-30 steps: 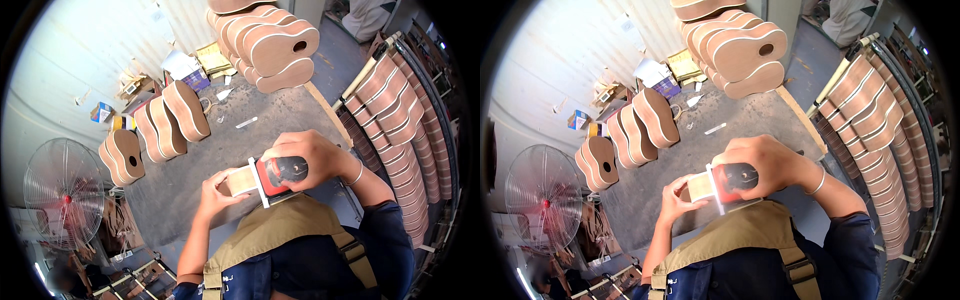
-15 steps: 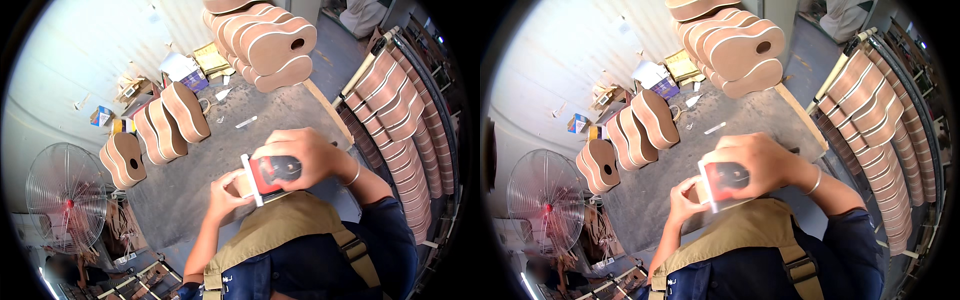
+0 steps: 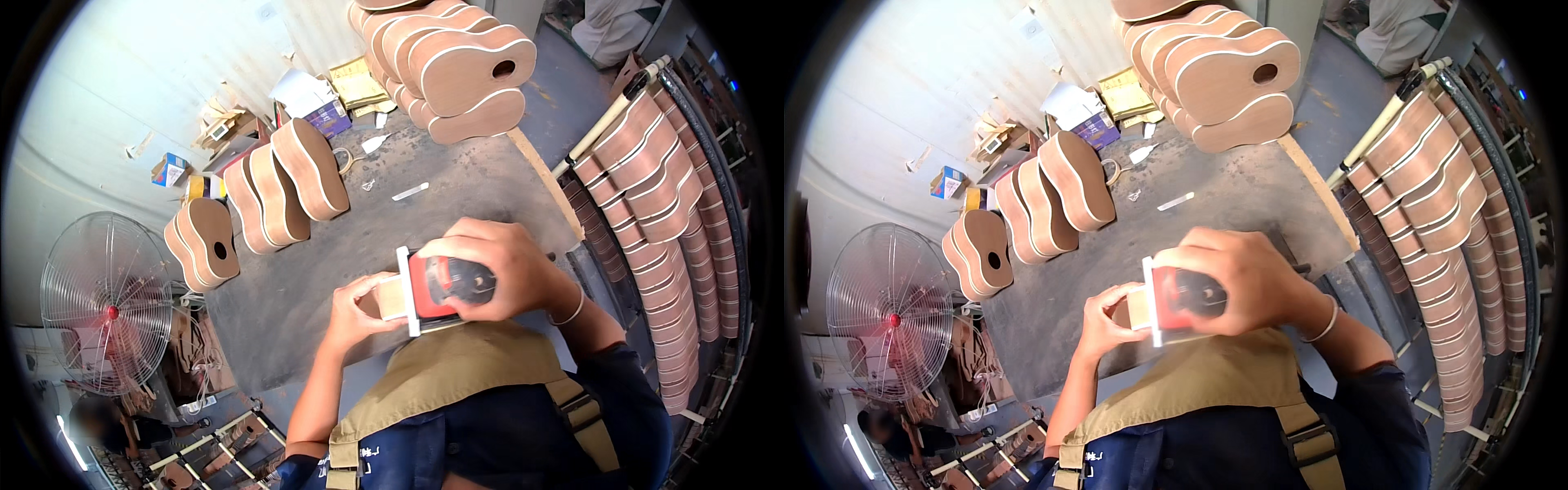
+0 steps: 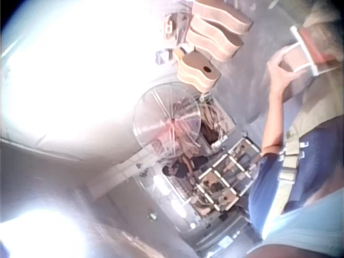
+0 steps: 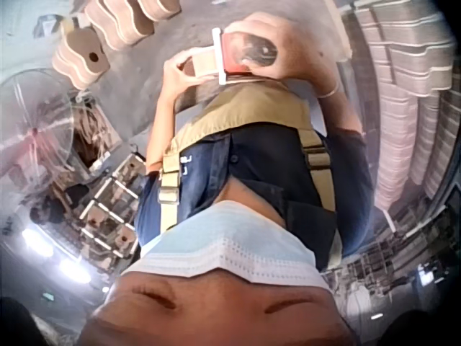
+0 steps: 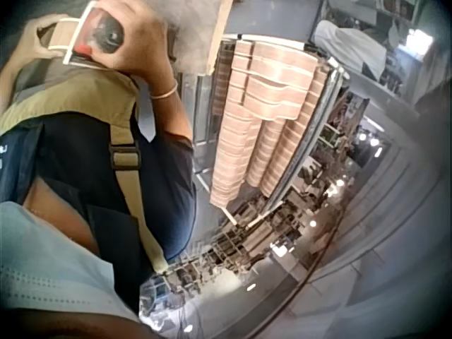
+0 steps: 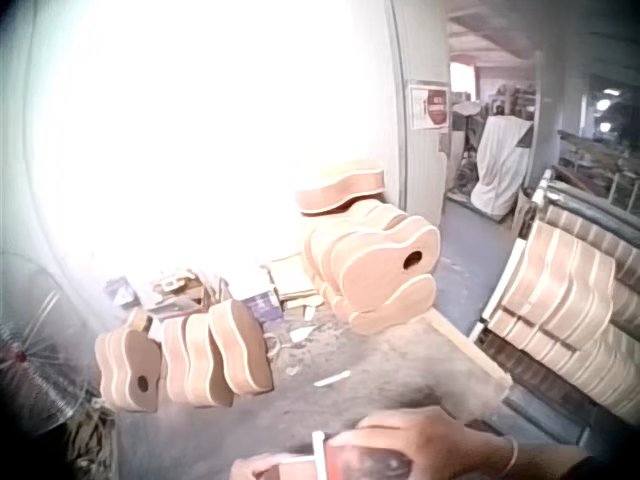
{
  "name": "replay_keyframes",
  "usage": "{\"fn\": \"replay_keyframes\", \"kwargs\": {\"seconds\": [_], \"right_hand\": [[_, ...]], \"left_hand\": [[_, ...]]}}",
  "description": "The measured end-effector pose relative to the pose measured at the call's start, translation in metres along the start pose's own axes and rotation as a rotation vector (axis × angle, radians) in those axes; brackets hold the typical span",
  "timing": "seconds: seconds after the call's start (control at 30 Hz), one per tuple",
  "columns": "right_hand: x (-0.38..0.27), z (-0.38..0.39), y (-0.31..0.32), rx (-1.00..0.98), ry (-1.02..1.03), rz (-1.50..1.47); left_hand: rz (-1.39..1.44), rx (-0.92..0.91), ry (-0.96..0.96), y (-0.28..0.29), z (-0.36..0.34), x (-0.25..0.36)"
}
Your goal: The person uses a handheld electric sander to smooth the edges and surfaces of a wooden guitar body. They rotate the instrument to access different sides, including the top, back, and sides, while working at a table surrounded by stacks of similar unfinished guitar bodies.
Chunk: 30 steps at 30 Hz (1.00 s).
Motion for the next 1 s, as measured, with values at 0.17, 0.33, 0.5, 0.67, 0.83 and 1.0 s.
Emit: {"fn": "replay_keyframes", "kwargs": {"seconds": [0.17,0.33,0.5,0.67,0.83,1.0], "right_hand": [[0.010,0.013,-0.002,0.002,-0.057,0.031],[0.003,0.013,-0.004,-0.015,-0.023,-0.001],[0.000,0.002,0.000,-0.144,-0.022,0.065],[-0.003,-0.002,0.000,-0.155,0.024,0.078],[-0.009,-0.002,0.000,-0.143,0.034,0.084],[-0.012,-0.002,-0.004,-0.110,0.074,0.041]], "left_hand": [[0.187,0.030,0.002,0.025,0.009,-0.023],[0.125,0.032,0.029,0.024,0.010,-0.022],[0.121,0.051,0.013,0.026,0.007,-0.020],[0.119,0.053,0.017,0.027,0.008,-0.022],[0.075,0.049,0.033,0.025,0.007,-0.016],[0.037,0.031,0.038,0.023,0.007,-0.012]]}}
Point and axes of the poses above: each hand's wrist, its own z-axis away from the middle knuckle, its own y-axis out of the back of the hand, x = y × z, the point moved 2 cm from there along -z, towards the middle knuckle, and after that the axes turned 6 degrees about z, right-handed, at the moved point
